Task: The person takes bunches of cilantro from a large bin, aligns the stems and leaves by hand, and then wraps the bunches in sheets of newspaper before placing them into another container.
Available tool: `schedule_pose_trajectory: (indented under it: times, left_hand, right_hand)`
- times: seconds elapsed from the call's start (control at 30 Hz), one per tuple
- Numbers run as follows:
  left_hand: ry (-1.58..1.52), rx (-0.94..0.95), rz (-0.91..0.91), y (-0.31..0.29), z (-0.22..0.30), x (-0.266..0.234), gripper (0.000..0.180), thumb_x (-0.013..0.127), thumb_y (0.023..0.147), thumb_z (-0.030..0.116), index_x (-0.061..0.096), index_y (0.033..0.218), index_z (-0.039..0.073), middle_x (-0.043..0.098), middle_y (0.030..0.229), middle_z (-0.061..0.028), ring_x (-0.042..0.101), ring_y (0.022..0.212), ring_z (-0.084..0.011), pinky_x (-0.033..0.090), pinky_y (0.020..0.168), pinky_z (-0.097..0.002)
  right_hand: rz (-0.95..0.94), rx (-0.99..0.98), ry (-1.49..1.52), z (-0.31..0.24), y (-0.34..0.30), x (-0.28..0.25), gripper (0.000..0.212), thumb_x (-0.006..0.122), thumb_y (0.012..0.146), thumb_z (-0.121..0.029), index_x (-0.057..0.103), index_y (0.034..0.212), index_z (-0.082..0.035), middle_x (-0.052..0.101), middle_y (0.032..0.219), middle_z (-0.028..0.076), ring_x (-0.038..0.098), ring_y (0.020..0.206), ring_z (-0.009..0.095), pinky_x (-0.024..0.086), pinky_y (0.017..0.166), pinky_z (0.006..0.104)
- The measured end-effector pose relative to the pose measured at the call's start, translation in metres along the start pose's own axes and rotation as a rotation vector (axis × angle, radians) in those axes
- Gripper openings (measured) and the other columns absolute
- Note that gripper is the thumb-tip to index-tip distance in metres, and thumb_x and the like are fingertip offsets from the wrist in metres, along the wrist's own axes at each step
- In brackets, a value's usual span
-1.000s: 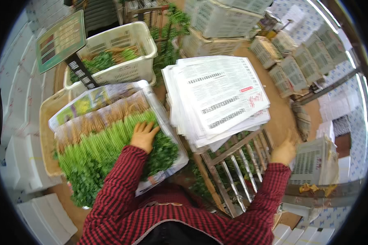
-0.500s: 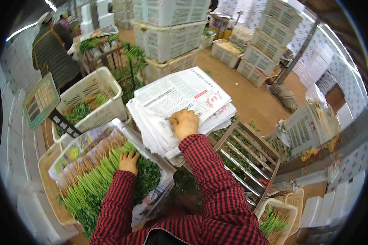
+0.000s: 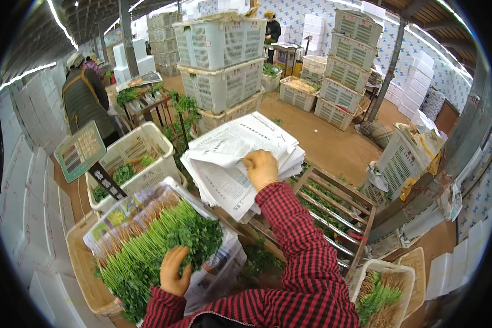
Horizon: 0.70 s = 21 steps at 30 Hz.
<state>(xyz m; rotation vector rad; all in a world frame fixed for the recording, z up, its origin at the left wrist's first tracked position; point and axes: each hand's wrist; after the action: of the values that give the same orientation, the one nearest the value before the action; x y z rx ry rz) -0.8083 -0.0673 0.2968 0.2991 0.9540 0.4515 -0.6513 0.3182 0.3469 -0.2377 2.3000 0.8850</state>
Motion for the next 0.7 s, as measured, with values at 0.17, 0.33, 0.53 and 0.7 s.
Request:
schedule_pose_trajectory:
  times: [0.17,0.33,0.53,0.7]
  left_hand:
    - [-0.121,-0.351,0.043,-0.093,0.004,-0.004,0.048,0.070,0.082,0.002,0.067,0.129,0.002,0.071,0.122,-0.0205,0.067,0.114,-0.0388,0.050,0.103,-0.0461]
    - [-0.164,-0.269,0.055,-0.060,0.017,0.008,0.071,0.079,0.077,0.007,0.054,0.143,-0.002,0.057,0.143,-0.0249,0.057,0.131,-0.0405,0.044,0.111,-0.0460]
    - [0.030,0.019,-0.122,0.055,0.085,0.055,0.132,0.100,0.053,0.031,0.026,0.158,-0.002,0.025,0.162,-0.0322,0.022,0.151,-0.0520,0.017,0.122,-0.0649]
    - [-0.312,-0.039,0.018,0.087,0.069,0.148,0.105,0.090,0.069,0.022,0.035,0.157,0.007,0.038,0.159,-0.0242,0.028,0.151,-0.0440,0.019,0.120,-0.0663]
  right_hand:
    - [0.308,0.041,-0.078,0.075,-0.083,-0.034,0.002,0.072,0.079,-0.001,0.073,0.078,-0.003,0.064,0.135,0.023,0.058,0.124,0.044,0.045,0.108,0.0480]
    - [0.374,0.268,0.042,0.108,-0.155,-0.064,0.009,0.065,0.093,0.002,0.066,0.099,-0.003,0.034,0.161,0.030,0.042,0.145,0.043,0.040,0.112,0.0397]
    - [0.260,-0.039,-0.060,0.010,-0.174,-0.089,0.014,0.066,0.085,0.006,0.069,0.096,-0.003,0.037,0.161,0.027,0.038,0.148,0.045,0.033,0.120,0.0508]
    - [-0.165,-0.493,-0.007,-0.060,-0.175,-0.083,0.016,0.069,0.081,-0.009,0.070,0.097,-0.008,0.047,0.155,0.023,0.040,0.146,0.043,0.040,0.115,0.0512]
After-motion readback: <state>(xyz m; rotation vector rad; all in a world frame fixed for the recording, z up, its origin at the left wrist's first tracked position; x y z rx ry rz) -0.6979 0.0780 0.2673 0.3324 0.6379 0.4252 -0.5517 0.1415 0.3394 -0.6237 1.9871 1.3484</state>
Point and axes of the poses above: each hand's wrist, its own y-axis towards the middle knuckle, its own x-axis out of the palm, z = x × y
